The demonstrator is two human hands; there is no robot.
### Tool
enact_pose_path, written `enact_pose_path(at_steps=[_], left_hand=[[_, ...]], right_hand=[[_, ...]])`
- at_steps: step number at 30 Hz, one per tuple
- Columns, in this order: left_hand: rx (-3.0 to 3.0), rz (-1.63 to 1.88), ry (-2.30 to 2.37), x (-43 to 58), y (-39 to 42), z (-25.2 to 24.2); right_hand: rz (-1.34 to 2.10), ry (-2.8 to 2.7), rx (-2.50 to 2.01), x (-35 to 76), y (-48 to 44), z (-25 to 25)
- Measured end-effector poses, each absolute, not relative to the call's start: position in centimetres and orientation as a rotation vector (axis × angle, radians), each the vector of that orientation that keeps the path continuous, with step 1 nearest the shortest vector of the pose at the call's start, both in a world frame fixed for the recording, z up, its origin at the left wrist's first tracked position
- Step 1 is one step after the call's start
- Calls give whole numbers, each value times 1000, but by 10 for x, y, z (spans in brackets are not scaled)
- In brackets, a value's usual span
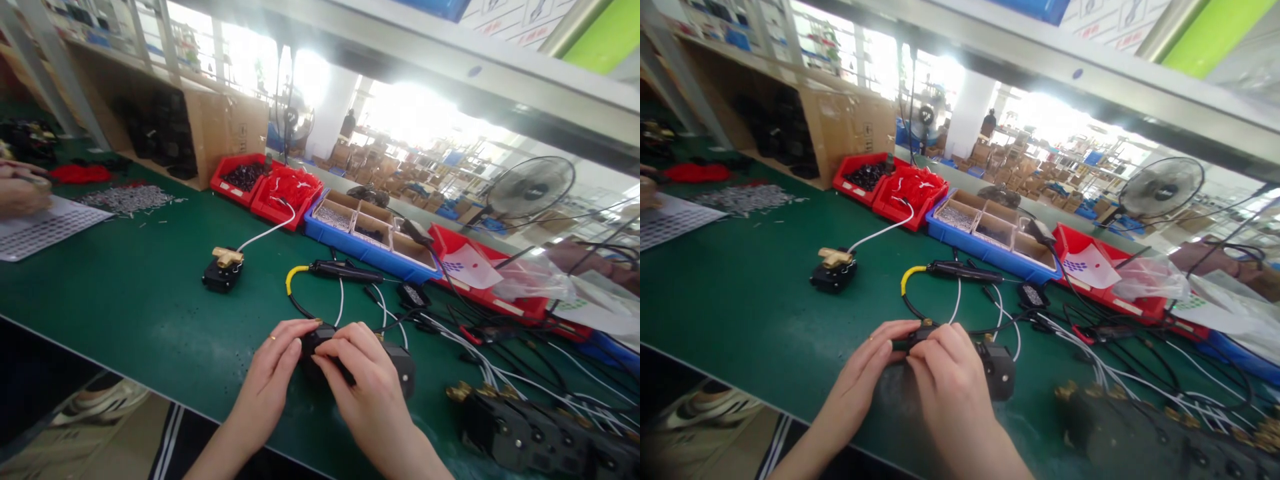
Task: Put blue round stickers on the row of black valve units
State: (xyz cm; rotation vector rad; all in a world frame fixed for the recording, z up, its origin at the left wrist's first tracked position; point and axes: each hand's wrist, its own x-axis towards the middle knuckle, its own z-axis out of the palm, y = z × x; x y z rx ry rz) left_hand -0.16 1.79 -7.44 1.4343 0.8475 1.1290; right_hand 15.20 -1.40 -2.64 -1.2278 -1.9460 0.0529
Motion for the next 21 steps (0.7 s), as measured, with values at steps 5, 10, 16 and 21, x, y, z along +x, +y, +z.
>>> enact_pose_path(at_steps=[5,10,16,21], left_hand=[[1408,1116,857,-1,17,-73],[1409,1111,854,-1,17,-74],[1411,1112,852,-2,16,-76],[1414,1125,840,0,16,-74]], right_hand=[[128,-1960,-1258,154,-13,-24],[150,-1967,-1277,156,-13,-24],[155,-1980,-1267,156,-13,-24],[132,-1993,-1270,154,-14,-24]])
